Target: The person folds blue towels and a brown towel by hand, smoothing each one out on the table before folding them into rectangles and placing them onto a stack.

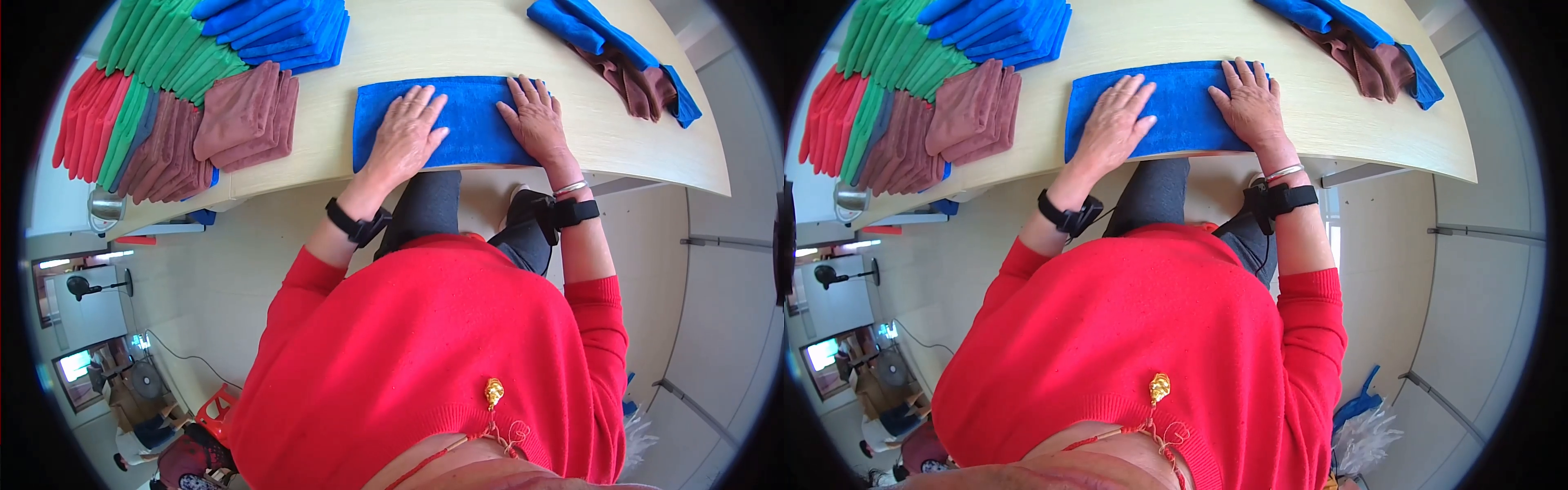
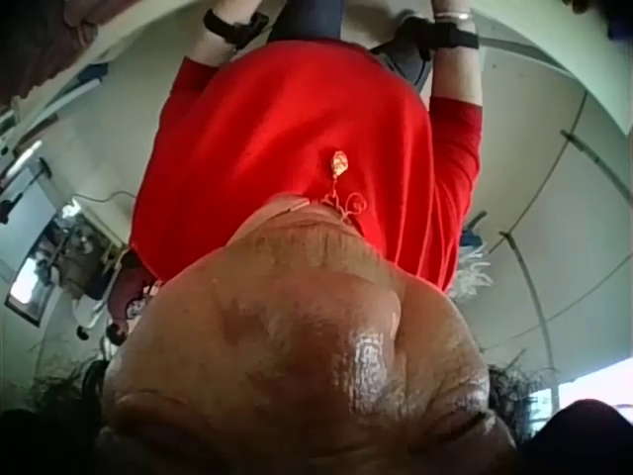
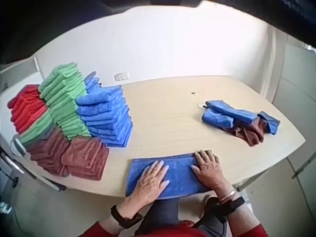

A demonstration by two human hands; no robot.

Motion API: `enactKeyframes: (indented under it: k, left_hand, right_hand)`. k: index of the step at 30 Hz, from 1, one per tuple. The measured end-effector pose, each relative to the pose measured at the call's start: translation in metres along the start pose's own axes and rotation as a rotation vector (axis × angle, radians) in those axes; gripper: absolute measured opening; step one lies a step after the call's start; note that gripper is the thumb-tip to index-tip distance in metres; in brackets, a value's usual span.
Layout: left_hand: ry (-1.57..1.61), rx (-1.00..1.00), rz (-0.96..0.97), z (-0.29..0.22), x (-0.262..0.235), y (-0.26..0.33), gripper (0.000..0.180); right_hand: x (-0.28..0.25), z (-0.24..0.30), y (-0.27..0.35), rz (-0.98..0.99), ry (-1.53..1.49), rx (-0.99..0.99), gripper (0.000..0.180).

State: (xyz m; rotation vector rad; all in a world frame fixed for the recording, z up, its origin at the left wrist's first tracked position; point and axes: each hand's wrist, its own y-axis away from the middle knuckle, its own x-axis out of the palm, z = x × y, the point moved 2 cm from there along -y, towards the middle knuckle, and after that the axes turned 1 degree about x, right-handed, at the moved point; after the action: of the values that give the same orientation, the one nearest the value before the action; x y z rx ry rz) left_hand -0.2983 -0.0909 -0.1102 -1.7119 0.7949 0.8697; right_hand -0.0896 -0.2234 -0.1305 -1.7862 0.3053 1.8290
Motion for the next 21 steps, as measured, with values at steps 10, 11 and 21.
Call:
enactKeyframes:
  k: [10,11,21]
  left_hand:
    - [-0.197,-0.197,0.110,0.006,0.018,0.000,0.053]
    - [-0.168,-0.155,0.091,0.001,0.022,0.000,0.053]
    - [-0.244,-0.259,0.183,0.009,0.021,0.002,0.056]
  right_hand:
    - [-0.021,0.073,0.014,-0.088,-0.167,-0.163,0.057]
    - [-0.021,0.088,0.015,-0.073,-0.293,-0.225,0.057]
    - [0.002,0.012,0.003,-0.075,-0.057,-0.125,0.058]
